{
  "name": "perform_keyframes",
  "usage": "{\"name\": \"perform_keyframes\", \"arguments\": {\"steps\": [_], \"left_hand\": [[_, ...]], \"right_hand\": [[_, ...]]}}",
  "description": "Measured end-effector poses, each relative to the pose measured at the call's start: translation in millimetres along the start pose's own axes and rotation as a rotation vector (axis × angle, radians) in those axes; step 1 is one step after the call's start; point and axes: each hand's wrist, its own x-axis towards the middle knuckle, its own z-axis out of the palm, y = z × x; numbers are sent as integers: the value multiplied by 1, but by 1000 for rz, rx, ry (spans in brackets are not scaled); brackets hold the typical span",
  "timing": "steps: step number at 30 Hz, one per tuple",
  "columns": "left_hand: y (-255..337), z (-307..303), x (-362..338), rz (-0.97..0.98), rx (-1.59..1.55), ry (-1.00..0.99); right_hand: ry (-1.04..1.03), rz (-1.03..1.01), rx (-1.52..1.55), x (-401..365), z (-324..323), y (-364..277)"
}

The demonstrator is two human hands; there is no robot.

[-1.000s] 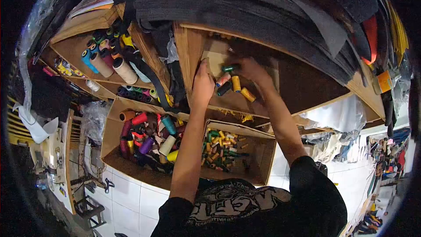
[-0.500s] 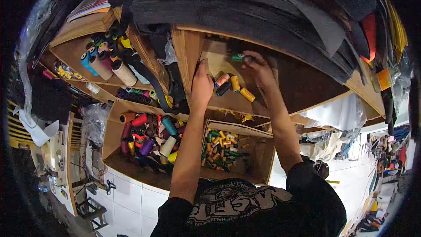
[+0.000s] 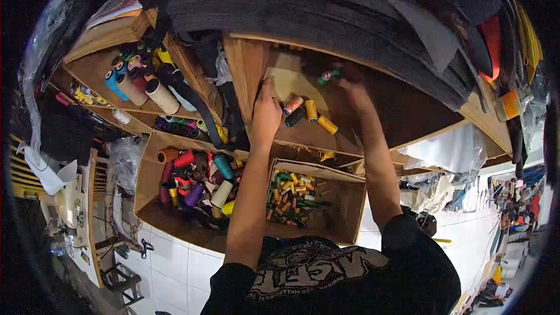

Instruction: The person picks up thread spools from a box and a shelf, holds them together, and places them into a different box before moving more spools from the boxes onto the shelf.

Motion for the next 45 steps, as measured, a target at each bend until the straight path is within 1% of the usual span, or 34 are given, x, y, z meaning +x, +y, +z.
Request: {"name": "perform_keyframes", "arguments": {"steps": [2,5,6,9,10,13,16,17,25,29,32,35,38,41,45], "left_hand": [[0,-2,0,-4,24,-11],[0,0,1,-8,29,-4],[-1,1,1,4,21,9],[-8,5,1,30,26,22],[-11,6,1,37,33,20],[-21,13,3,177,-13,119],[-13,7,0,-41,77,-22],[-13,7,2,38,8,30],[-2,0,0,-31,-25,-50],[-4,0,0,-81,8,-90],[-5,2,-1,-17,0,-37],[-5,1,1,-97,-4,-89],[-7,2,1,-13,21,-48],[-7,3,2,16,-10,-9],[1,-1,0,-47,15,-50]], "right_hand": [[70,-15,-372,-6,2,-31],[199,44,-36,16,-9,-7],[185,88,-236,31,-15,-3],[242,-62,-514,77,-16,19],[258,-95,-556,88,-16,24],[290,-164,-652,108,-12,37],[298,-200,-703,116,-7,47],[303,-211,-718,118,-6,48],[312,-256,-785,116,3,62],[321,-268,-807,116,4,65],[325,-280,-818,115,2,66],[328,-289,-829,116,0,66],[333,-302,-838,117,-1,66],[335,-309,-847,116,-2,68],[341,-316,-863,117,-3,70]]}}
